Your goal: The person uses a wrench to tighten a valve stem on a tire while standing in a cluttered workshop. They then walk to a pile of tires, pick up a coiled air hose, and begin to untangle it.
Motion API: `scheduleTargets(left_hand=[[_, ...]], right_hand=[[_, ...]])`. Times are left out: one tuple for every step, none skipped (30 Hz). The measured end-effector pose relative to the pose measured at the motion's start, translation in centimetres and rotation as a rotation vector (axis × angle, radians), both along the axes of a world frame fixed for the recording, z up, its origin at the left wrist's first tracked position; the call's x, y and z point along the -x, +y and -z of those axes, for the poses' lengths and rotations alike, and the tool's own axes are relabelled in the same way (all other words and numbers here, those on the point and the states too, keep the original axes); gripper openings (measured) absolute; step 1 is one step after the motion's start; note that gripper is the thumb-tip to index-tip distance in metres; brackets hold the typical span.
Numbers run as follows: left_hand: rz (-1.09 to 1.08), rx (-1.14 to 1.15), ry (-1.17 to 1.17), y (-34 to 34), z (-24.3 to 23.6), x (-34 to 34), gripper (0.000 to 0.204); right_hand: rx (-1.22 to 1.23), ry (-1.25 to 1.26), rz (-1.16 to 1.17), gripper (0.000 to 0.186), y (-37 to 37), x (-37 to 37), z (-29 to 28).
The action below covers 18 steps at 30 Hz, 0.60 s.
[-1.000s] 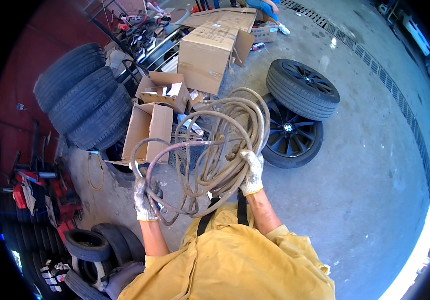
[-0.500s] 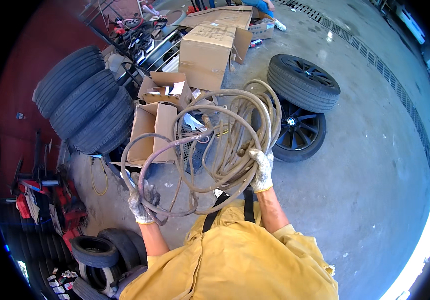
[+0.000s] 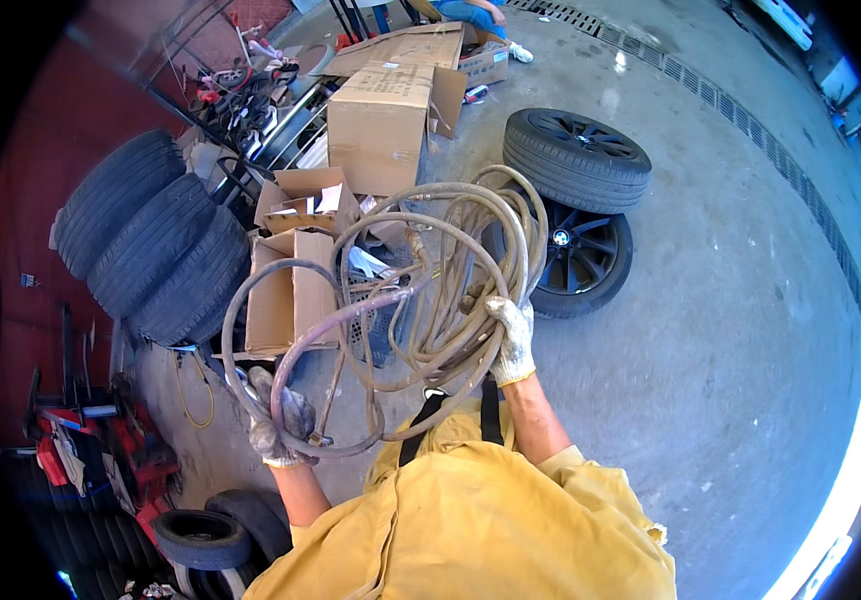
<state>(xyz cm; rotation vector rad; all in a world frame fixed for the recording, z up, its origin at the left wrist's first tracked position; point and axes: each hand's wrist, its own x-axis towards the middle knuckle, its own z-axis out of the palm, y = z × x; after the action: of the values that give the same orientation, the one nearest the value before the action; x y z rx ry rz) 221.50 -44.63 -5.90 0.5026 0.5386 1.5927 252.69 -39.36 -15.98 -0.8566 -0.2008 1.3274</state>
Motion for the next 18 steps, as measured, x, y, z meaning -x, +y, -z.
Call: scheduleTargets(left_hand=[[0.032,0.006,-0.011,0.0,-0.8,-0.7,0.075],[0.06,0.015,-0.02,-0.3,-1.5,-1.1,0.069],[0.123,0.045,0.016,-0.4,-1.7,-1.3,0.061],[0.187,0.076,0.052,-0.6,-1.8,-1.4,0.054],[0.249,0.1,0.089,-0.6,-1.9,-1.6,0.049],[0.387,0.096,0.218,-0.3,-1.6,-1.3,0.047],[0.523,0.069,0.354,0.0,-1.4,-1.0,0.045],[0.572,-0.135,0.579,0.6,-1.1,-1.0,0.046],[0.575,-0.345,0.784,1.0,-0.8,-1.0,0.049],[0.608,-0.243,0.941,1.1,-1.0,-0.9,0.052],[0.637,-0.138,1.098,0.9,-1.5,-0.7,0.054],[0.661,-0.031,1.255,0.9,-2.1,-0.5,0.057],[0.787,0.193,1.188,1.2,-2.8,-0.4,0.058],[0.817,0.278,1.171,1.4,-3.4,-0.6,0.055],[0.845,0.363,1.153,1.7,-4.0,-0.8,0.052],[0.866,0.453,1.138,1.8,-4.4,-0.8,0.048],[0.849,0.44,1.169,1.9,-4.6,-0.8,0.049],[0.833,0.426,1.2,1.9,-4.7,-0.6,0.049]], right_hand=[[0.004,0.01,-0.002,0.052,-0.1,-0.2,-0.1],[0.01,0.023,-0.007,0.053,-0.3,-0.3,-0.1],[0.004,0.007,-0.026,0.052,-0.4,-0.9,1.5],[0.003,0.05,-0.024,0.051,-0.3,-0.9,1.4],[0.002,0.094,-0.022,0.05,-0.1,-0.8,1.4],[0.01,0.137,-0.013,0.049,-0.1,-0.5,0.4],[0.042,0.192,0.028,0.044,0.0,-0.1,-0.6],[0.022,0.254,-0.055,0.045,0.2,-0.6,-0.3],[0.011,0.307,-0.038,0.046,0.0,-0.6,0.0],[-0.011,0.362,-0.018,0.047,0.2,-0.5,-0.6],[-0.013,0.403,-0.013,0.047,0.2,-0.7,0.5],[-0.012,0.41,-0.018,0.048,0.0,-1.0,0.6],[-0.012,0.42,-0.026,0.048,-0.1,-1.0,0.5],[-0.012,0.43,-0.035,0.049,-0.2,-1.0,0.4],[-0.031,0.428,-0.035,0.051,0.0,-0.9,0.4],[-0.038,0.406,-0.054,0.052,-0.1,-0.8,0.3],[-0.046,0.383,-0.074,0.053,-0.2,-0.8,0.2],[-0.055,0.36,-0.094,0.054,-0.3,-0.8,0.0]])
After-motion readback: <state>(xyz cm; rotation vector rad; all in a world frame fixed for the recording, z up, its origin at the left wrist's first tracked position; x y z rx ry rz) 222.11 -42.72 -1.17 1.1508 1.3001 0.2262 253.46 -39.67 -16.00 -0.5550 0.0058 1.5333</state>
